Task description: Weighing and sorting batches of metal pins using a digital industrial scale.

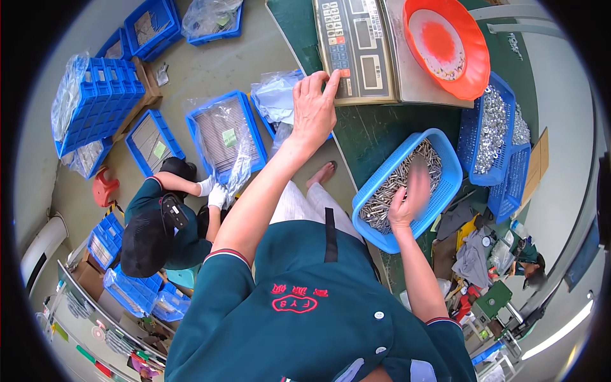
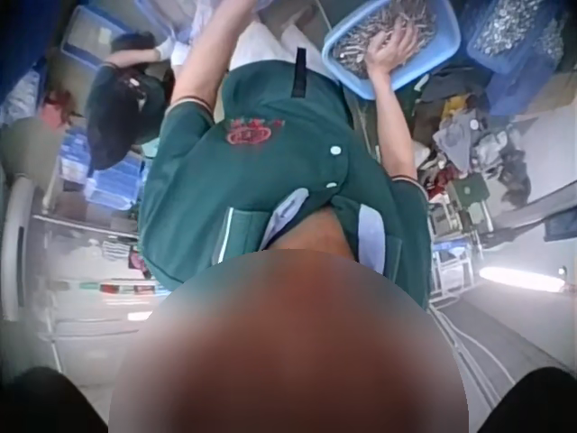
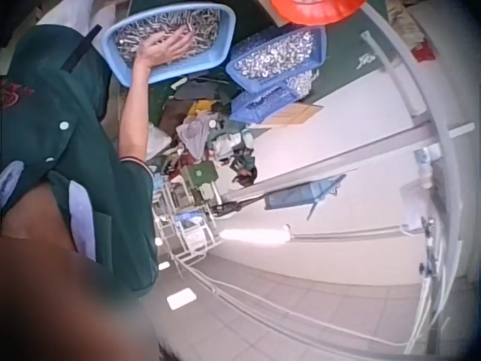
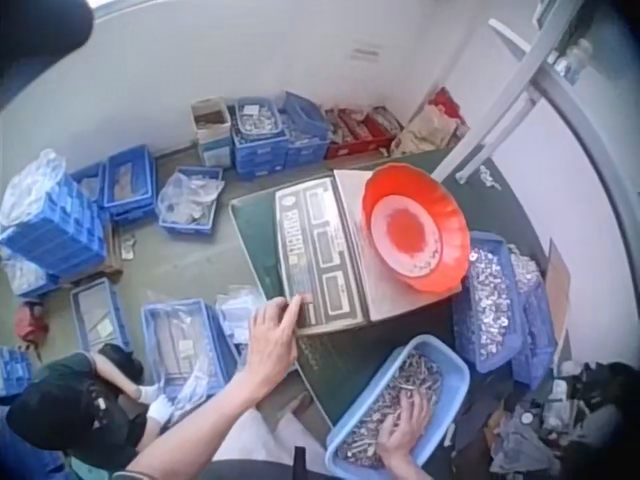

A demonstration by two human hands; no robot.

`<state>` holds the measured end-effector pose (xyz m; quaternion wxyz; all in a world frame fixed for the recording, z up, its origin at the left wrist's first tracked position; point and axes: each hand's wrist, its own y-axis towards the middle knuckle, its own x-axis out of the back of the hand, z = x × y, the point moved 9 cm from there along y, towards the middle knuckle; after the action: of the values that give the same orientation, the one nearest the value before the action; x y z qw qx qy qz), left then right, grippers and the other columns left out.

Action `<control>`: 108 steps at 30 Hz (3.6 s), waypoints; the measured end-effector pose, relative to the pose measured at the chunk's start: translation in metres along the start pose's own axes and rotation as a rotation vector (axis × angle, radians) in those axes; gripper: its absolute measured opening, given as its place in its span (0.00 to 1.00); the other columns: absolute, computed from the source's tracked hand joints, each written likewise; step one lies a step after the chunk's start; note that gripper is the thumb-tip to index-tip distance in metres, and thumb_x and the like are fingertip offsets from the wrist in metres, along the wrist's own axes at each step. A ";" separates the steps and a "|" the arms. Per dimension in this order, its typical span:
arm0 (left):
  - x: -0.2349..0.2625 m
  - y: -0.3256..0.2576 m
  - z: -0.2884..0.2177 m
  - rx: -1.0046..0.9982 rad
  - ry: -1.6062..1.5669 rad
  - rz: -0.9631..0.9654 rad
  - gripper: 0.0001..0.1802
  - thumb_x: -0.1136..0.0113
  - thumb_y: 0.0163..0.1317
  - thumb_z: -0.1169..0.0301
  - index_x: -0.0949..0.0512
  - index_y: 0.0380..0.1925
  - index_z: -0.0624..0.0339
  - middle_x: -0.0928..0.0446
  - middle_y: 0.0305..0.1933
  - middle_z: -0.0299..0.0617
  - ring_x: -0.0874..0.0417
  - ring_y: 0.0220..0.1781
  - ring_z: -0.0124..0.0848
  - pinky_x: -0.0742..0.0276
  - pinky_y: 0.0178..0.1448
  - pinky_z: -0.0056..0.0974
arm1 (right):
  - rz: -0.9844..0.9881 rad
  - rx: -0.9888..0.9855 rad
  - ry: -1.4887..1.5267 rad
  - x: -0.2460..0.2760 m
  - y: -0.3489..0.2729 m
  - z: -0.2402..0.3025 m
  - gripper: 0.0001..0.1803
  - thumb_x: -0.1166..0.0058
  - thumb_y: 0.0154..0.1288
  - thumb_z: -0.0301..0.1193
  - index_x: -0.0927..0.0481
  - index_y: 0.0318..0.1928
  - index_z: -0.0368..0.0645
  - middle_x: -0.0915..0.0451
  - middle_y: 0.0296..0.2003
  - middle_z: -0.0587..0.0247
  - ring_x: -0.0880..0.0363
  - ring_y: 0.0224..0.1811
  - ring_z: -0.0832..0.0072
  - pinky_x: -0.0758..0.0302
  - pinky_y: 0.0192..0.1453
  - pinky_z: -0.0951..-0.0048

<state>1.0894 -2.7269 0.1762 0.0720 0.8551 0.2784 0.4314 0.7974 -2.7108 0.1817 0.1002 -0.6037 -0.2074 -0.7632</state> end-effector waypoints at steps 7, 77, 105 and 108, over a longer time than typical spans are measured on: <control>0.003 0.004 -0.003 -0.048 0.078 0.022 0.29 0.47 0.41 0.82 0.29 0.50 0.56 0.34 0.41 0.41 0.32 0.47 0.37 0.43 0.53 0.42 | 0.004 0.002 -0.008 0.001 -0.003 0.001 0.26 0.60 0.58 0.38 0.31 0.54 0.38 0.36 0.57 0.48 0.41 0.61 0.52 0.50 0.64 0.54; 0.040 -0.029 0.005 0.123 -0.342 0.086 0.21 0.46 0.43 0.84 0.26 0.42 0.61 0.30 0.39 0.43 0.28 0.42 0.37 0.40 0.51 0.41 | -0.020 -0.080 -0.081 -0.004 -0.003 -0.010 0.22 0.59 0.56 0.38 0.28 0.48 0.41 0.32 0.43 0.53 0.37 0.49 0.58 0.46 0.56 0.58; -0.132 -0.147 -0.225 1.332 -1.882 0.871 0.27 0.74 0.68 0.58 0.36 0.53 0.68 0.31 0.55 0.51 0.28 0.55 0.40 0.30 0.55 0.44 | 0.327 -0.655 1.412 0.055 -0.010 -0.033 0.14 0.56 0.67 0.35 0.24 0.44 0.38 0.32 0.20 0.73 0.37 0.18 0.88 0.42 0.20 0.85; -0.130 -0.140 -0.238 1.276 -2.164 0.919 0.25 0.72 0.69 0.61 0.35 0.53 0.70 0.30 0.53 0.52 0.26 0.51 0.40 0.28 0.53 0.43 | 0.269 -0.601 1.471 0.065 -0.006 -0.040 0.13 0.54 0.66 0.33 0.23 0.43 0.37 0.32 0.19 0.73 0.37 0.20 0.89 0.42 0.22 0.85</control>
<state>0.7849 -2.7082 0.1811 -0.3054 0.6636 -0.0778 -0.6784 0.7436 -2.7168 0.2358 0.1356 0.0325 0.2003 -0.9698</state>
